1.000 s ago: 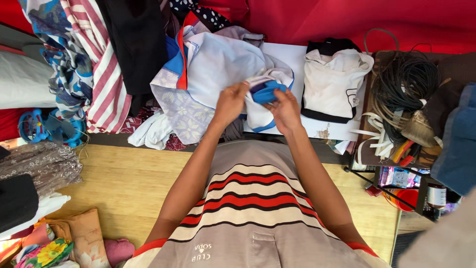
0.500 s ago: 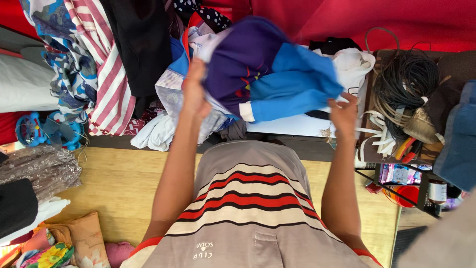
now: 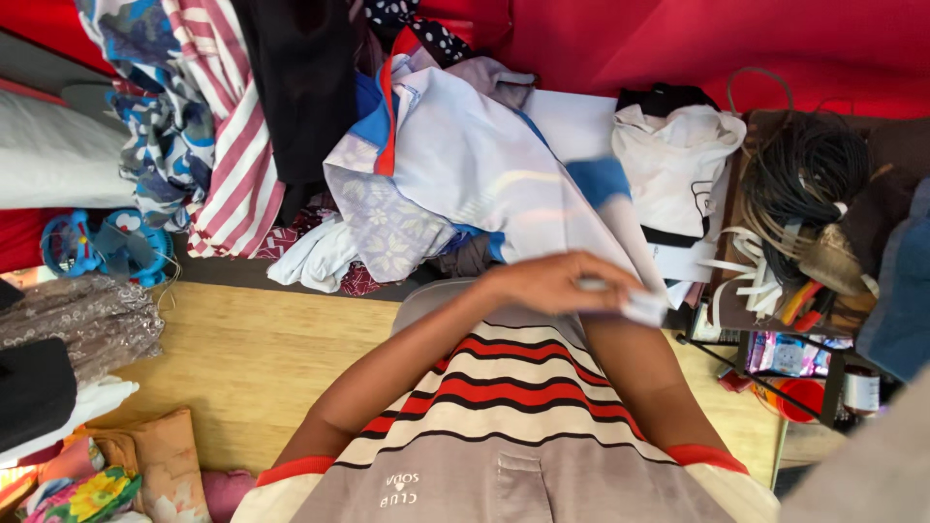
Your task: The person folds several garments one by one on a white table, including a black t-shirt, a white t-shirt, and a patterned shirt. Each item is smoothed, folded into a compact rectangle, and placed in a growing stack.
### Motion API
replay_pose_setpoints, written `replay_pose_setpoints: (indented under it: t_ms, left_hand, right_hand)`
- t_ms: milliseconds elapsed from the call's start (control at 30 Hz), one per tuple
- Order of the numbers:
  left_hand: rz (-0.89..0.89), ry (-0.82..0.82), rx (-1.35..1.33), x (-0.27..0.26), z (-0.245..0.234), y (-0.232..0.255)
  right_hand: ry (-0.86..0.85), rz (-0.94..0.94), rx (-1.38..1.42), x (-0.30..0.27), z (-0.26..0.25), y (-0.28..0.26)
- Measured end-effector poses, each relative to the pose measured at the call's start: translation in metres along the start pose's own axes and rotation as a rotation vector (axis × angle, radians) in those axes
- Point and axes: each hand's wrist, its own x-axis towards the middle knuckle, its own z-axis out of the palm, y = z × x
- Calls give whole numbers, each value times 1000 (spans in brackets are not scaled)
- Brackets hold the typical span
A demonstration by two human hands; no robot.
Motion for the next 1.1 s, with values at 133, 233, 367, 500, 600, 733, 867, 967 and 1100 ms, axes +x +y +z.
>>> replay_pose_setpoints:
  t_ms: [133,233,367,500,600,733,867,967,1100]
  left_hand:
    - [-69,-12,-62,0,5,12]
    - [-163,224,-63,-5,-16,11]
    - [-240,550,141,-19,-41,5]
    - [-30,799,484,-22,-39,-6]
    - [-132,903,492,-15,-32,-16]
    - [-301,882,424,-5,-31,-31]
    - [-284,797,443,9,-28,-42]
    - [-286,664,461,12,-25,-44]
    - [-165,666,498,11,-33,-43]
  right_hand:
    - [59,-30,331,-7,-9,-8]
    - [152,-138,549,0,-24,-19]
    - [231,-261,697,9,-47,-30]
    - [245,-287,730,7,-58,-30]
    - [263,-310,746,3,-65,-29]
    - [286,-329,761,-10,-73,-23]
    - [310,-329,774,-32,-84,-20]
    - [318,-343,778,-41,-91,-23]
    - [341,-356,764,-47,-95,-23]
